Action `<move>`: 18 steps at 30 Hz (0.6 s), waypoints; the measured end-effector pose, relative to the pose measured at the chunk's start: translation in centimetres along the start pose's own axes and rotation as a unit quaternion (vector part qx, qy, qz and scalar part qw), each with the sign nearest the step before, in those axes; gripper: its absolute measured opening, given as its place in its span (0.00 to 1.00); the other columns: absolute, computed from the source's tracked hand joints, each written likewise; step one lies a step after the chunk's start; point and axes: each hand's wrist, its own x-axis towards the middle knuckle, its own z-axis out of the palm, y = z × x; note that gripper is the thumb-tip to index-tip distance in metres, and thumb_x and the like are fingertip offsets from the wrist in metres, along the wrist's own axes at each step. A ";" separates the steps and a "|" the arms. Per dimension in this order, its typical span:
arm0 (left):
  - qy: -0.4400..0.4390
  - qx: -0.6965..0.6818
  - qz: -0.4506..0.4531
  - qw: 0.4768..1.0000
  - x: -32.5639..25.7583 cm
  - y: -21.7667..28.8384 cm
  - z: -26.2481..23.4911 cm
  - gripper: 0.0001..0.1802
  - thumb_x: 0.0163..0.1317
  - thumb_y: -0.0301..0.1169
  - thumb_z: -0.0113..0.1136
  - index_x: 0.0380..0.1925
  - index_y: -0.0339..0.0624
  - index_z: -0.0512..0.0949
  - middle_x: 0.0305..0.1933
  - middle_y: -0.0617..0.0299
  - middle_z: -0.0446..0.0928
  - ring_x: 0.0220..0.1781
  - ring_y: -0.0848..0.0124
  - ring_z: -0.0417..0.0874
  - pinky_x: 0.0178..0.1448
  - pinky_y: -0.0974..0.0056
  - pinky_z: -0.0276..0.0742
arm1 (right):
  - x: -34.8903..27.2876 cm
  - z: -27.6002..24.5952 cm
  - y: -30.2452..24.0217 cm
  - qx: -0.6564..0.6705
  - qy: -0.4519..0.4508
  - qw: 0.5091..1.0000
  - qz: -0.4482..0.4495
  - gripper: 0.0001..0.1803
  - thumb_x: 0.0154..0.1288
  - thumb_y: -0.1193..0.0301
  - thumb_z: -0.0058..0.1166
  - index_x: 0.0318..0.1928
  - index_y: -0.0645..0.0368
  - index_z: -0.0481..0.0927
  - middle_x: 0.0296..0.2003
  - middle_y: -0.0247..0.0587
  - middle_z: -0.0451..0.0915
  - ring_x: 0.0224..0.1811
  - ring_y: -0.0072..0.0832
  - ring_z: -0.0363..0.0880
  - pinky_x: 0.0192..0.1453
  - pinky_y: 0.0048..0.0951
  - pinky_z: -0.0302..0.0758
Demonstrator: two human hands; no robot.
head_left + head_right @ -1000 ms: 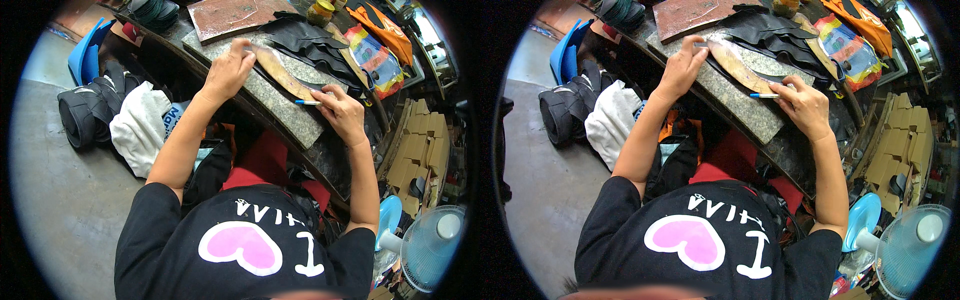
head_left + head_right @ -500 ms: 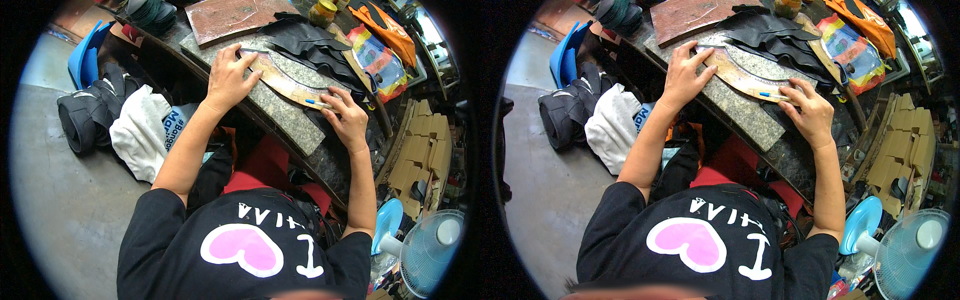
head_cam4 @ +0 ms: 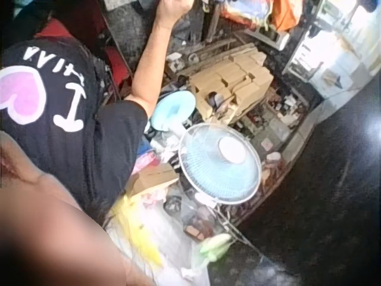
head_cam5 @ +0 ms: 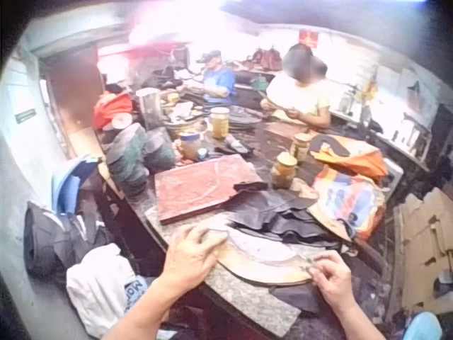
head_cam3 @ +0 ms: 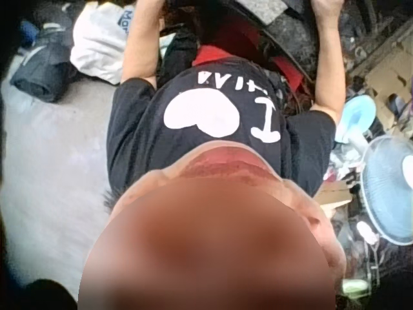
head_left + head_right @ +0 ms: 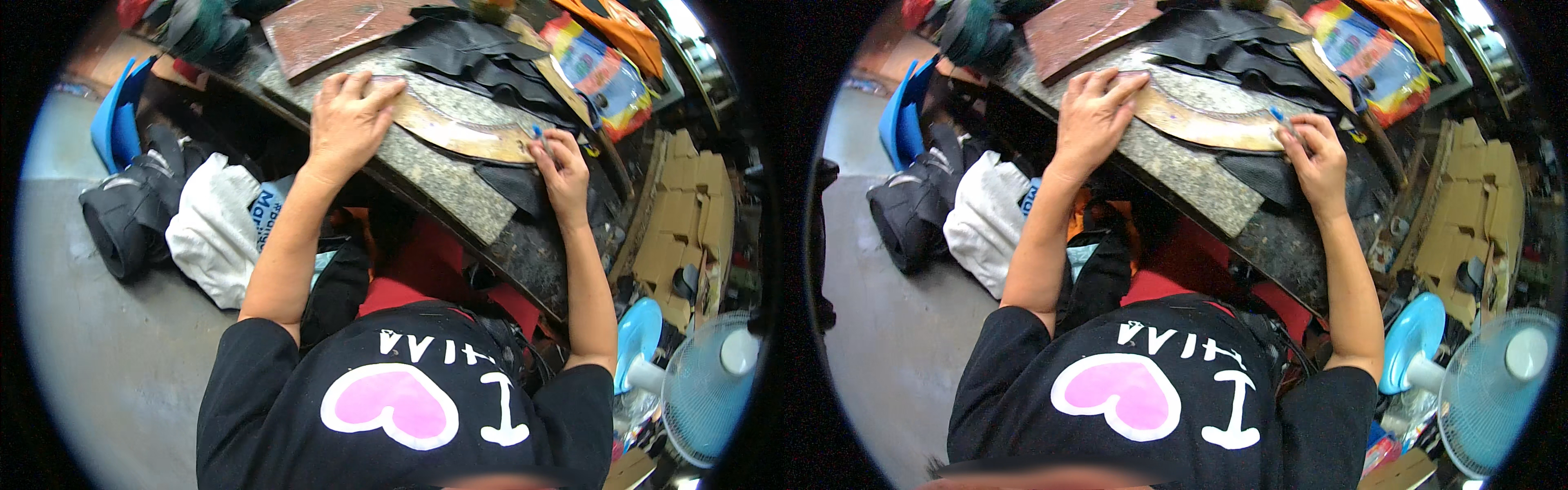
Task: The person aligns and stacks black leather pieces on a workbench, uses a template to check shapes, and arranges the pieces into a pile. The person also moves a jar and a sanding block aside to clear the workspace.
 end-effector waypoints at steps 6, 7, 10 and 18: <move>-0.006 -0.014 -0.032 0.999 0.0 0.8 0.2 0.24 0.60 0.54 0.64 0.55 0.67 0.84 0.62 0.56 0.75 0.67 0.53 0.68 0.69 0.48 0.62 | 0.1 0.1 1.1 -0.013 0.002 0.995 0.102 0.12 0.59 0.70 0.70 0.41 0.60 0.83 0.38 0.33 0.75 0.33 0.20 0.74 0.39 0.23 0.73; -0.004 -0.016 -0.032 0.999 -0.1 0.9 0.2 0.25 0.59 0.55 0.65 0.55 0.67 0.84 0.63 0.57 0.75 0.67 0.53 0.68 0.69 0.48 0.62 | 0.0 0.0 1.0 0.001 -0.010 0.995 0.099 0.11 0.60 0.70 0.69 0.41 0.60 0.83 0.39 0.33 0.75 0.33 0.20 0.74 0.39 0.22 0.73; 0.007 -0.015 -0.031 0.999 -0.2 0.9 0.4 0.26 0.57 0.57 0.66 0.55 0.67 0.84 0.63 0.58 0.75 0.67 0.54 0.67 0.70 0.48 0.61 | 0.0 -0.3 0.6 0.037 -0.035 0.994 0.102 0.10 0.60 0.71 0.67 0.41 0.59 0.85 0.39 0.32 0.75 0.35 0.19 0.76 0.39 0.22 0.74; 0.017 -0.025 -0.043 0.999 -0.2 1.0 0.7 0.25 0.58 0.53 0.66 0.55 0.66 0.84 0.62 0.58 0.75 0.66 0.55 0.67 0.70 0.48 0.61 | 0.1 0.0 1.4 0.030 -0.024 0.997 0.063 0.10 0.62 0.72 0.65 0.44 0.59 0.86 0.40 0.34 0.75 0.37 0.23 0.78 0.42 0.24 0.76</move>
